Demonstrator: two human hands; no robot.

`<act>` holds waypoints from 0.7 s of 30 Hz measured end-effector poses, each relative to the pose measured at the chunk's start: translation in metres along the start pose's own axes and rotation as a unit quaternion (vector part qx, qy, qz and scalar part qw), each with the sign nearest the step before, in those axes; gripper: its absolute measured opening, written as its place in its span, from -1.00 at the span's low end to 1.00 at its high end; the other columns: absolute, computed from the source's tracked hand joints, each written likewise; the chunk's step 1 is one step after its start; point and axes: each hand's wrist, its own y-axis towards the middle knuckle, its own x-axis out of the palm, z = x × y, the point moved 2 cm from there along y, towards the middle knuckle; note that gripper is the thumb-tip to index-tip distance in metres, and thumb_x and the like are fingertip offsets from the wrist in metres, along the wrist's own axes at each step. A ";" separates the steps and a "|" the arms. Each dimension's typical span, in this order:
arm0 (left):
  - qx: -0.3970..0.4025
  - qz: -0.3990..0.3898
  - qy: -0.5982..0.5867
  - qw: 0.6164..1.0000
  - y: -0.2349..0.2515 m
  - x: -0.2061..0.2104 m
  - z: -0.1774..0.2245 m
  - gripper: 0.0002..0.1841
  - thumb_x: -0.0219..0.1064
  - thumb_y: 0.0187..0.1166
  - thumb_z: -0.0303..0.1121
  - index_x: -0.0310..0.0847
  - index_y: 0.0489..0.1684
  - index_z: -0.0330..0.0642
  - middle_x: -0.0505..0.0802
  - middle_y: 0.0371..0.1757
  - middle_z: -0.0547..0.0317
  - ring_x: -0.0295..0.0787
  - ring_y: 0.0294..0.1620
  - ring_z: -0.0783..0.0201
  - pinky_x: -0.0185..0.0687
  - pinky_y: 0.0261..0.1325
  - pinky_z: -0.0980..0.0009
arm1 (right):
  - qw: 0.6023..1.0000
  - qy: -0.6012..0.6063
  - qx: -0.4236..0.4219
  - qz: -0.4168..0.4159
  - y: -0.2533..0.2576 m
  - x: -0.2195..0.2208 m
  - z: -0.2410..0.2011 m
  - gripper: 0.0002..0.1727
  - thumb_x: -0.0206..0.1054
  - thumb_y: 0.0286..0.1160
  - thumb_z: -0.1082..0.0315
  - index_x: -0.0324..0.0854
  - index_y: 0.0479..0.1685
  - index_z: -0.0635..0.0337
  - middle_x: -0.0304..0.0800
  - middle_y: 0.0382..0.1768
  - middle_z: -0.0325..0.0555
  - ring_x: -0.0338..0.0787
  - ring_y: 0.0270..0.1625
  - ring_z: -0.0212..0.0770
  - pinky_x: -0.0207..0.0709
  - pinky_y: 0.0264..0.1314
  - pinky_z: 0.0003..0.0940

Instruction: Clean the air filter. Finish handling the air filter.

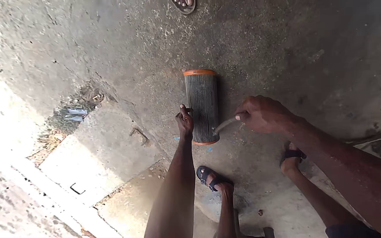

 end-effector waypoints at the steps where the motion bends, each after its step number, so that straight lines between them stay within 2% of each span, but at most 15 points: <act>1: -0.003 -0.015 -0.014 1.000 -0.005 0.004 0.006 -0.14 -0.51 0.89 0.12 0.77 0.07 -0.30 0.84 0.02 -0.22 0.69 0.11 -0.01 0.44 0.24 -0.07 | 1.000 -0.015 0.004 0.017 -0.004 -0.001 0.003 -0.71 0.18 0.77 0.11 0.81 0.15 -0.15 0.84 -0.16 -0.06 0.84 -0.07 0.04 0.62 -0.19 0.16; 3: -0.018 -0.015 -0.042 0.999 -0.013 0.019 0.011 -0.12 -0.52 0.87 0.16 0.75 -0.02 -0.35 0.84 -0.02 -0.18 0.73 0.07 0.03 0.52 0.23 -0.05 | 0.996 -0.017 -0.001 0.085 -0.009 -0.003 0.014 -0.69 0.14 0.81 0.11 0.77 0.19 -0.06 0.83 -0.17 0.01 0.85 -0.09 0.10 0.63 -0.20 0.16; 4: -0.030 -0.002 -0.056 0.998 -0.015 0.026 0.013 -0.13 -0.48 0.87 0.18 0.71 -0.04 -0.36 0.82 -0.06 -0.16 0.74 0.03 0.04 0.56 0.20 -0.04 | 0.996 -0.024 -0.005 0.085 -0.011 -0.006 0.020 -0.68 0.14 0.81 0.12 0.77 0.21 -0.05 0.84 -0.17 0.02 0.85 -0.08 0.10 0.64 -0.18 0.16; 5: -0.043 0.005 -0.069 0.997 -0.017 0.031 0.016 -0.15 -0.46 0.86 0.20 0.66 0.04 -0.38 0.79 -0.01 -0.18 0.73 0.06 0.03 0.58 0.22 -0.03 | 0.997 -0.042 -0.006 0.059 -0.013 -0.011 0.024 -0.70 0.15 0.79 0.13 0.78 0.16 -0.05 0.83 -0.16 0.00 0.84 -0.07 0.09 0.64 -0.18 0.16; 7: -0.067 -0.004 -0.079 0.995 -0.019 0.039 0.018 -0.16 -0.43 0.83 0.27 0.48 0.46 -0.34 0.73 0.28 -0.26 0.73 0.22 -0.06 0.59 0.28 -0.09 | 0.996 -0.077 -0.004 0.039 -0.019 -0.017 0.031 -0.72 0.16 0.76 0.13 0.78 0.07 -0.06 0.82 -0.21 -0.02 0.83 -0.11 0.09 0.60 -0.23 0.13; 8: -0.077 -0.010 -0.079 0.994 -0.020 0.044 0.017 -0.14 -0.42 0.80 0.31 0.39 0.59 -0.27 0.66 0.41 -0.27 0.70 0.30 -0.10 0.59 0.31 -0.12 | 0.995 -0.071 -0.005 0.073 -0.023 -0.019 0.037 -0.71 0.14 0.78 0.12 0.77 0.07 -0.02 0.80 -0.24 0.00 0.83 -0.14 0.11 0.59 -0.27 0.12; 10: -0.096 -0.022 -0.090 0.991 -0.027 0.058 0.019 -0.09 -0.44 0.75 0.38 0.35 0.66 -0.22 0.60 0.50 -0.29 0.70 0.29 -0.12 0.62 0.30 -0.13 | 0.990 -0.027 -0.004 0.138 -0.031 -0.022 0.051 -0.70 0.14 0.80 0.15 0.77 0.16 0.01 0.82 -0.24 0.01 0.84 -0.16 0.09 0.63 -0.25 0.11; 12: -0.104 -0.035 -0.087 0.990 -0.034 0.072 0.028 -0.04 -0.50 0.75 0.38 0.46 0.54 -0.32 0.69 0.33 -0.31 0.72 0.11 -0.08 0.62 0.18 -0.10 | 0.992 -0.041 0.014 0.116 -0.046 -0.024 0.060 -0.77 0.19 0.78 0.14 0.75 -0.01 -0.04 0.76 -0.27 -0.10 0.82 -0.19 -0.03 0.63 -0.26 0.00; 13: -0.110 -0.042 -0.077 0.990 -0.036 0.076 0.032 -0.03 -0.51 0.75 0.38 0.52 0.46 -0.35 0.73 0.21 -0.30 0.71 0.03 -0.07 0.60 0.11 -0.10 | 0.995 -0.050 0.024 0.078 -0.046 -0.029 0.067 -0.76 0.21 0.75 0.12 0.77 -0.09 -0.03 0.76 -0.29 -0.07 0.80 -0.19 0.01 0.58 -0.28 0.06; 15: -0.122 -0.062 -0.051 0.989 -0.042 0.084 0.042 -0.02 -0.55 0.75 0.38 0.58 0.45 -0.29 0.80 0.15 -0.25 0.71 0.01 -0.03 0.56 0.08 -0.07 | 0.994 -0.024 0.021 0.101 -0.049 -0.035 0.085 -0.71 0.17 0.79 0.12 0.78 -0.01 0.03 0.79 -0.26 0.00 0.82 -0.18 0.07 0.59 -0.27 0.12; 16: -0.111 -0.054 -0.033 0.992 -0.045 0.089 0.046 -0.02 -0.55 0.75 0.37 0.65 0.36 -0.26 0.82 0.01 -0.19 0.69 -0.08 0.01 0.54 0.01 -0.04 | 0.991 0.014 0.012 0.129 -0.050 -0.037 0.095 -0.69 0.16 0.80 0.13 0.78 0.09 0.03 0.81 -0.24 -0.01 0.82 -0.18 0.04 0.62 -0.24 0.12; 18: -0.084 -0.037 -0.008 0.996 -0.048 0.094 0.054 -0.05 -0.50 0.77 0.35 0.75 0.20 -0.22 0.84 -0.03 -0.19 0.73 0.00 -0.03 0.52 0.13 -0.14 | 0.994 0.051 0.014 0.098 -0.053 -0.037 0.112 -0.72 0.18 0.79 0.15 0.80 0.09 0.00 0.82 -0.24 -0.05 0.81 -0.19 -0.02 0.64 -0.21 0.10; 19: -0.069 -0.029 -0.008 0.997 -0.050 0.097 0.056 -0.08 -0.49 0.79 0.32 0.77 0.11 -0.21 0.81 -0.11 -0.14 0.69 -0.07 0.01 0.50 0.08 -0.10 | 0.997 0.046 0.027 0.061 -0.057 -0.036 0.117 -0.73 0.21 0.78 0.14 0.82 0.02 -0.02 0.82 -0.25 -0.06 0.82 -0.18 -0.01 0.63 -0.21 0.12; 20: -0.050 -0.026 -0.016 0.998 -0.052 0.101 0.058 -0.10 -0.50 0.80 0.30 0.76 -0.02 -0.20 0.71 -0.28 0.01 0.55 -0.24 0.14 0.43 -0.06 0.06 | 0.997 0.042 0.038 0.054 -0.060 -0.035 0.123 -0.72 0.20 0.78 0.13 0.82 -0.03 -0.02 0.81 -0.28 -0.06 0.81 -0.19 -0.01 0.61 -0.23 0.11; 21: -0.039 -0.030 -0.030 0.998 -0.056 0.104 0.061 -0.11 -0.50 0.82 0.27 0.76 -0.07 -0.20 0.69 -0.32 0.07 0.51 -0.29 0.21 0.39 -0.09 0.13 | 0.994 0.058 0.041 0.084 -0.065 -0.034 0.130 -0.71 0.17 0.80 0.12 0.81 -0.01 0.00 0.79 -0.29 -0.05 0.80 -0.20 0.00 0.60 -0.23 0.11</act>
